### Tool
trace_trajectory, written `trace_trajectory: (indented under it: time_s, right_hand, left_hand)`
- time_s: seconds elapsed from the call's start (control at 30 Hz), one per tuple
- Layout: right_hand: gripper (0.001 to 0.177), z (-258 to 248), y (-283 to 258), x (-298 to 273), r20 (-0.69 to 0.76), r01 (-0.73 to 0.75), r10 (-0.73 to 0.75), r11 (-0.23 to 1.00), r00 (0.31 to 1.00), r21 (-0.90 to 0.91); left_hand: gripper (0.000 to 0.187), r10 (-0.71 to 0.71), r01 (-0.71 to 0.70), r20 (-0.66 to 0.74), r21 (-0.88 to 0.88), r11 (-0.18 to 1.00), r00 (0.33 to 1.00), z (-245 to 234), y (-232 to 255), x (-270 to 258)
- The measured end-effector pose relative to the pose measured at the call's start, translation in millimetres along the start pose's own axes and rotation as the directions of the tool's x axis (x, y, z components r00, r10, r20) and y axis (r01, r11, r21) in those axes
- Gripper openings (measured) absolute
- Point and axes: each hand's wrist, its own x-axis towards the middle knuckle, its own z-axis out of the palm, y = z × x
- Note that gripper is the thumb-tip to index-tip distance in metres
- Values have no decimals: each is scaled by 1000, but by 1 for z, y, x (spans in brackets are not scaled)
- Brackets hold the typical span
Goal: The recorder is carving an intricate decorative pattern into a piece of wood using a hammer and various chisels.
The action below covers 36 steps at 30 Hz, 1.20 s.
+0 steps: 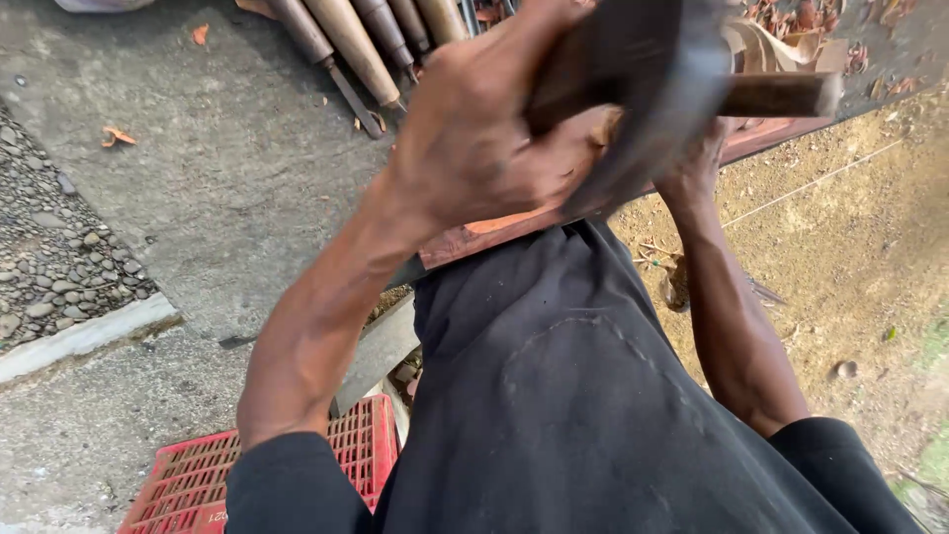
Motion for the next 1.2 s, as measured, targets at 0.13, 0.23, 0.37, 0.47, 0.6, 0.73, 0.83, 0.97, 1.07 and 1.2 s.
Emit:
trace_trajectory:
  time_s: [0.13,0.23,0.37,0.47,0.6,0.73,0.83,0.97,1.07,1.2]
  right_hand:
    - [40,6,0,-2,34,61,-57,992,998,-113]
    - [43,9,0,-7,53,105,-96,974,994,-200]
    - [47,6,2,-14,74,167,-151,930,986,-328]
    - [50,8,4,-14,101,214,-189,891,977,-400]
    - [53,5,3,-20,128,257,-223,841,966,-476]
    - [57,6,2,-22,167,322,-277,754,946,-573]
    - [60,6,-3,-19,203,373,-318,680,926,-631]
    - [57,20,-32,-27,227,190,-140,958,964,-217]
    - [52,27,-53,-50,401,-327,135,826,906,460]
    - [45,3,-14,-27,109,-115,88,957,990,265]
  left_hand:
    - [60,217,-213,-79,55,976,973,37,7,29]
    - [61,279,-275,-162,47,960,947,67,19,44]
    - [50,322,-301,-136,156,941,937,110,23,62]
    - [40,338,-317,-6,339,886,941,129,11,71]
    - [20,255,-372,273,739,562,928,141,-16,62]
    - [21,305,-345,182,663,664,935,124,-5,67]
    - [20,287,-336,199,740,583,937,125,-10,62]
    - [24,169,-345,318,654,674,933,127,-21,60]
    - [23,186,-345,304,636,690,934,122,-15,62]
    - [24,213,-338,267,634,696,940,117,-13,66]
